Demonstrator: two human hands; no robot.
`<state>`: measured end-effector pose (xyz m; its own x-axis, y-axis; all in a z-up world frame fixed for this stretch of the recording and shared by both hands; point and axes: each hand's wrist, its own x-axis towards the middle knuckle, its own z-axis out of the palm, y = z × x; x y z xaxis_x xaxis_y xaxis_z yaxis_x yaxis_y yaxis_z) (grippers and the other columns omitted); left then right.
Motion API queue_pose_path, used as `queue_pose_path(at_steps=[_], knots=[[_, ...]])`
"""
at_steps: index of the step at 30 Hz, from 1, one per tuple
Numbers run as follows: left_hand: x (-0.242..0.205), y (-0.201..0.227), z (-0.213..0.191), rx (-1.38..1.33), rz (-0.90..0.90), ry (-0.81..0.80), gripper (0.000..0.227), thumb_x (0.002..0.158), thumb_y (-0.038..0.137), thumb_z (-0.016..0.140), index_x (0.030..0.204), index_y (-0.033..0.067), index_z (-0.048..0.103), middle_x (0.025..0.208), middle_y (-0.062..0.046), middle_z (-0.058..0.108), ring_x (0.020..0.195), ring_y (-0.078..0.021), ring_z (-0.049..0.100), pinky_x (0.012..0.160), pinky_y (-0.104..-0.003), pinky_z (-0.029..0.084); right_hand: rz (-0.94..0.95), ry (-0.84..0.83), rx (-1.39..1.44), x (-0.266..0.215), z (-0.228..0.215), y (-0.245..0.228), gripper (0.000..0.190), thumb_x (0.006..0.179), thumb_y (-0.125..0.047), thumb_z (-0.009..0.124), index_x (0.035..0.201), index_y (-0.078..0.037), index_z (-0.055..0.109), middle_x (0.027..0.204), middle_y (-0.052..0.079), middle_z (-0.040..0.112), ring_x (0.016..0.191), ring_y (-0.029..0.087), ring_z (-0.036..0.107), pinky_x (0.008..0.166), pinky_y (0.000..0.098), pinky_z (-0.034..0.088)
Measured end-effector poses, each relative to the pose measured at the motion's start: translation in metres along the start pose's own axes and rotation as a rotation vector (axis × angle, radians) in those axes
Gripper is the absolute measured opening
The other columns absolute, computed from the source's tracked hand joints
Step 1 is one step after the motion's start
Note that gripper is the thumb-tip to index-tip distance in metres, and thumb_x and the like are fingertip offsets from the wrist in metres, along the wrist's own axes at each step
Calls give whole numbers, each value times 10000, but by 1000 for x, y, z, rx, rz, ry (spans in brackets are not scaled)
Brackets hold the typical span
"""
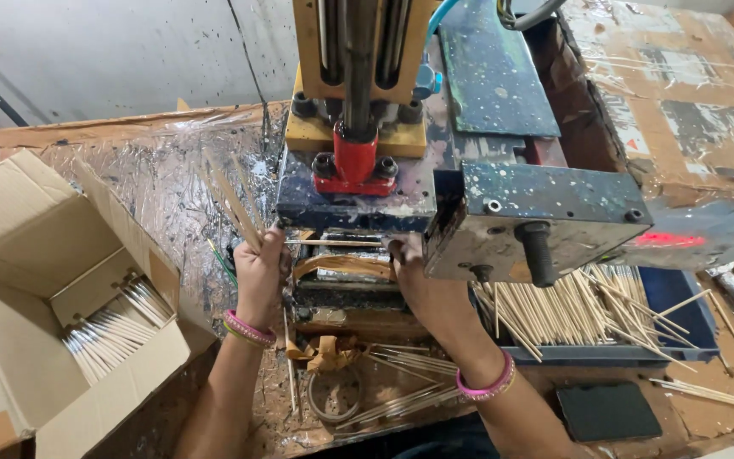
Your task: The person feeds bundles of wooden incense sticks into a processing machine and organizes them into cardboard boxes.
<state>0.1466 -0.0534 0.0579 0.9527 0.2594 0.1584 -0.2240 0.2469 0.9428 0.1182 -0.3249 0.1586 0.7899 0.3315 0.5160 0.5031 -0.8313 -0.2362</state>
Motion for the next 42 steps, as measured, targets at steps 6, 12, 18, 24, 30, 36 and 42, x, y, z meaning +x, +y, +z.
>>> queue_pose_path(at_steps=[6,12,18,24,30,36,42], knots=[[-77,48,4,106,118,137,388,1003,275,576,640,141,542,501,50,512,372,-37,448,308,-199,346,3,-24,285,-47,1,1,286,901,-51,743,1186,-51,740,941,129,761,690,208,682,622,331,552],[-156,59,4,235,118,141,447,1069,263,614,667,83,537,577,59,473,502,-12,400,460,-198,274,36,225,721,-100,-32,-26,179,934,-27,706,1109,6,680,1069,115,742,1032,275,711,908,370,583],[-195,52,13,161,74,156,446,1048,295,611,682,44,569,567,26,505,481,-21,442,430,-205,305,215,174,749,-139,-33,-25,120,915,-27,719,1034,-15,722,1013,96,760,1006,265,727,759,311,598],[-205,43,20,64,90,129,442,1047,320,626,719,25,594,575,13,530,474,-28,457,419,-199,318,172,191,697,-146,-38,-23,98,947,-59,705,1041,-34,718,1005,80,759,1006,238,734,915,352,585],[-206,34,22,58,92,94,443,1054,326,627,732,22,614,597,10,543,470,-25,453,421,-189,313,159,213,676,-151,-32,-15,120,936,-93,720,1039,-32,720,1003,83,756,987,230,739,926,356,584],[-200,31,23,50,121,69,443,1049,320,626,708,37,619,588,17,563,452,-21,464,399,-187,332,198,197,728,-150,-26,-11,124,939,-80,727,1042,-13,710,1012,101,746,1013,247,721,917,349,575],[-197,31,27,84,40,95,391,1028,299,620,760,15,641,579,18,548,457,-31,471,409,-196,350,222,177,746,-155,-18,-4,108,912,-43,729,1011,-2,720,1016,125,744,1020,248,718,895,347,576]])
